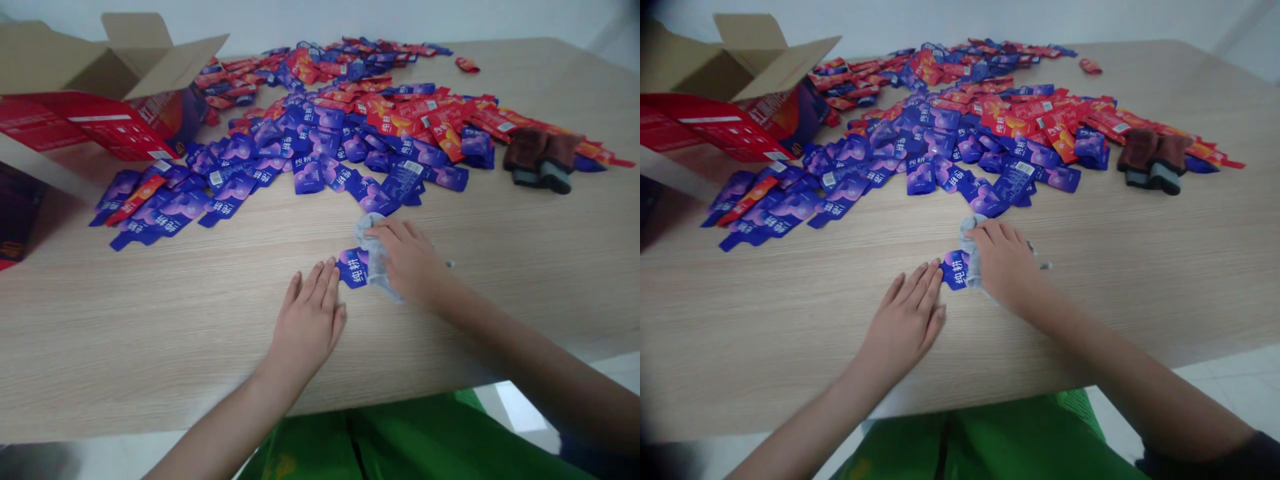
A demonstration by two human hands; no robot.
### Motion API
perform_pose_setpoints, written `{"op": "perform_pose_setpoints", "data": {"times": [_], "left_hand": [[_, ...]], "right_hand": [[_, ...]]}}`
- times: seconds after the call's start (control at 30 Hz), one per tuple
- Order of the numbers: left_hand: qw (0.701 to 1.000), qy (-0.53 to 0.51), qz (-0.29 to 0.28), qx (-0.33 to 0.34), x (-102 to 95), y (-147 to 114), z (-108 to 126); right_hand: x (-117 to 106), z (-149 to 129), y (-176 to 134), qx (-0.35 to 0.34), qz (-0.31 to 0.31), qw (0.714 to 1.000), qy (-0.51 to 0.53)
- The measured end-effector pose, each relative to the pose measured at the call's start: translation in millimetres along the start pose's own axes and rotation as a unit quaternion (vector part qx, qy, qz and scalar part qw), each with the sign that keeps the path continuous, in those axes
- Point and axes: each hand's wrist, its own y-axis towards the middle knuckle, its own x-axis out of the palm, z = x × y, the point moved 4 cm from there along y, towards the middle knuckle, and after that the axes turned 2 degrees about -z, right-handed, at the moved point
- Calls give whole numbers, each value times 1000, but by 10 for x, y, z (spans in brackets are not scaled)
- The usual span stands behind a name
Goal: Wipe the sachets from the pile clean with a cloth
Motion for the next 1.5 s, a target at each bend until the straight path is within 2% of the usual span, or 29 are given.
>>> {"op": "perform_pose_setpoints", "data": {"times": [0.13,0.23,0.33,0.47,0.53,0.6,0.67,0.73,0.83,0.9,1.0,1.13,1.2,1.27,1.37,1.43,1.5], "left_hand": [[1000,0,-3,-4,9,0,-10],[1000,0,-9,-5,6,4,-11],[1000,-3,-9,-7,-1,5,-8],[1000,-7,-1,-8,-3,-1,-2],[1000,-7,2,-9,-2,-5,0],[1000,-5,4,-9,-2,-7,1],[1000,-2,4,-9,-1,-7,0],[1000,-1,2,-9,2,-4,-2],[1000,-1,-1,-10,9,3,-4],[1000,-1,-3,-11,8,8,0],[1000,0,-6,-13,1,12,8],[1000,1,-13,-17,6,10,12],[1000,2,-12,-18,14,10,10],[1000,5,-11,-18,22,11,9],[1000,8,-6,-15,26,7,10],[1000,6,-4,-12,23,1,8],[1000,5,-4,-10,19,-4,5]], "right_hand": [[147,-279,170,-47,-11,999,-1],[253,-297,152,-51,-22,998,-12],[244,-128,23,-35,-22,999,-5],[122,292,-140,38,-6,999,-16],[43,451,-146,67,0,997,-25],[-34,477,-89,80,19,997,-17],[-68,338,5,69,44,997,4],[-19,72,103,28,47,998,20],[165,-303,181,-43,-1,999,4],[253,-354,164,-46,-19,999,-21],[260,-97,42,-4,-15,999,-48],[129,465,-168,84,-5,993,-81],[46,590,-203,105,0,991,-86],[-31,520,-159,98,25,993,-66],[-49,131,5,39,57,998,-14],[42,-166,113,-22,34,999,8],[164,-347,164,-55,1,998,2]]}}
